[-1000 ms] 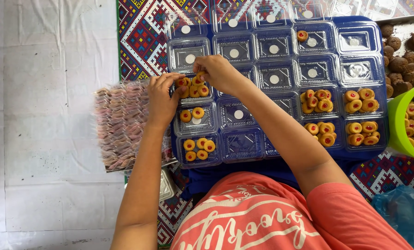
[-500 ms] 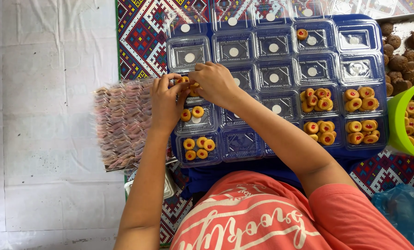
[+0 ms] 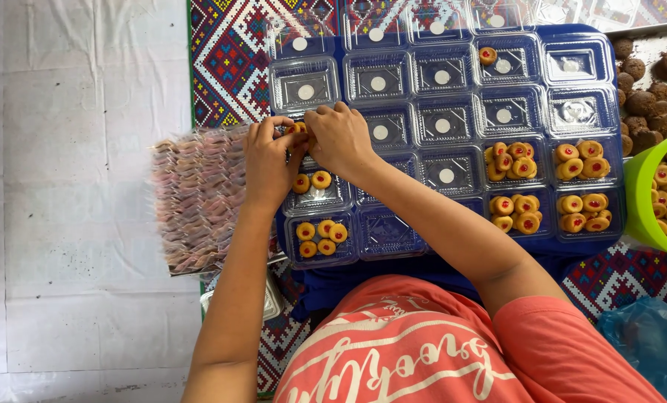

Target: Packaging small ring-shaped pastries into a multi-compartment plastic tray

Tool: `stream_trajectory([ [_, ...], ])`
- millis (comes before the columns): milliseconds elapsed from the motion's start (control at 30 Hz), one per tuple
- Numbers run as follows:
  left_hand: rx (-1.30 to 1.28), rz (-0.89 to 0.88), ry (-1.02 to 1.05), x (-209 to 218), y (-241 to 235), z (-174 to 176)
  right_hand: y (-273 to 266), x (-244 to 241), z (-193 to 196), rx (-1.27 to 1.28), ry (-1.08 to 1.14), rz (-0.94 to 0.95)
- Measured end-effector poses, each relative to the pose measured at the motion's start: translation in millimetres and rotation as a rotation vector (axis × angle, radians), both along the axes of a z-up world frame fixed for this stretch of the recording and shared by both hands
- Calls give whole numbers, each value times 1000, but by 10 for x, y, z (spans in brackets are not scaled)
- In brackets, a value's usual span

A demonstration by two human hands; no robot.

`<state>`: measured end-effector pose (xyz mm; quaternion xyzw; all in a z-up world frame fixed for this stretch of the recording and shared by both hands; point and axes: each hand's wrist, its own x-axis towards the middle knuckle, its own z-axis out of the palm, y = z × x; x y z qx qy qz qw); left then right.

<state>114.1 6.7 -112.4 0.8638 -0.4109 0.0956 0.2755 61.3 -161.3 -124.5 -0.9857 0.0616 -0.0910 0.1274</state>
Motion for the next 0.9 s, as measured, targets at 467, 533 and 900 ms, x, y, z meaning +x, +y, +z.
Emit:
stream_trajectory([
  [467, -19, -16, 27, -7, 4, 35, -307, 16, 162, 372, -10, -20],
  [533, -33, -18, 38, -11, 2, 32, -343, -6, 288, 422, -4, 14],
  [900, -208, -46, 146, -187, 135, 496, -526, -542, 982, 1685, 117, 277],
])
